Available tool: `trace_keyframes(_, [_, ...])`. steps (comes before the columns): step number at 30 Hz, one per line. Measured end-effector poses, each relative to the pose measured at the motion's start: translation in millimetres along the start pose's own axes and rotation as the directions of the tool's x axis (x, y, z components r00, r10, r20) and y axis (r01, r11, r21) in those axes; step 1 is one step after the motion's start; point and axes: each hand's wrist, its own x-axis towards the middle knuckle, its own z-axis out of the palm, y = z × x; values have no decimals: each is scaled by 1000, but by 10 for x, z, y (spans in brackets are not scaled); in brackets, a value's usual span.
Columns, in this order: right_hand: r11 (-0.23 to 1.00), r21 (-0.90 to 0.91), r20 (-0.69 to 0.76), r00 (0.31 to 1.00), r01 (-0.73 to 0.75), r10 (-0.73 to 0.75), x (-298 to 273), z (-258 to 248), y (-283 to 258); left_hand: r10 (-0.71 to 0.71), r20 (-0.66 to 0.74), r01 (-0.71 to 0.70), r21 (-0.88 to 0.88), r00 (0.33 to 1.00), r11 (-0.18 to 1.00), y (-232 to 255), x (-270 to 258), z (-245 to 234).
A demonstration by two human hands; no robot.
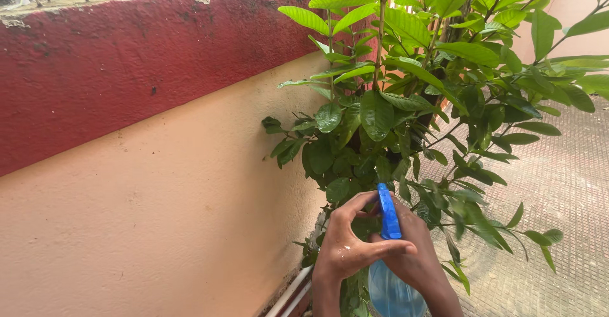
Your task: The person sprays water on the leaves of a plant using a blue spray bottle and handles the leaves by hand.
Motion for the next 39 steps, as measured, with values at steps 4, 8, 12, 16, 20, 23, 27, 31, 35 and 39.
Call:
trace_keyframes(4, [950,92,-68,953,300,-294,42,183,-7,-28,-72,29,14,997,999,-27,-24,-128])
trace_keyframes(8, [932,178,-37,948,316,-315,95,290,-35,-22,-135,29,54,991,998,-43,-19,-183])
trace_keyframes(12, [858,263,-16,891,441,-453,110,281,-1,17,-141,-7,67,990,998,-65,-23,-216])
trace_keyframes(16, [901,232,-77,930,366,-358,159,339,197,2,-120,7,69,993,998,-115,17,-114])
trace_keyframes(20, [935,148,-120,944,323,-307,299,352,407,43,-83,-38,50,996,998,-195,95,-47])
trace_keyframes(23, [957,116,-81,963,267,-258,409,338,509,-83,-73,81,-20,994,996,-239,163,49])
trace_keyframes(27, [956,108,-59,962,272,-266,577,333,625,-114,-94,111,-35,989,993,-270,271,117])
trace_keyframes(31, [971,169,-7,985,171,-172,722,380,772,-187,-106,188,-4,977,982,-305,366,195])
trace_keyframes(35, [948,221,-29,973,231,-230,764,300,810,-221,-86,224,33,971,974,-313,392,267])
trace_keyframes(39, [925,316,-16,976,210,-216,756,68,653,-53,-158,43,-66,986,997,-342,360,241])
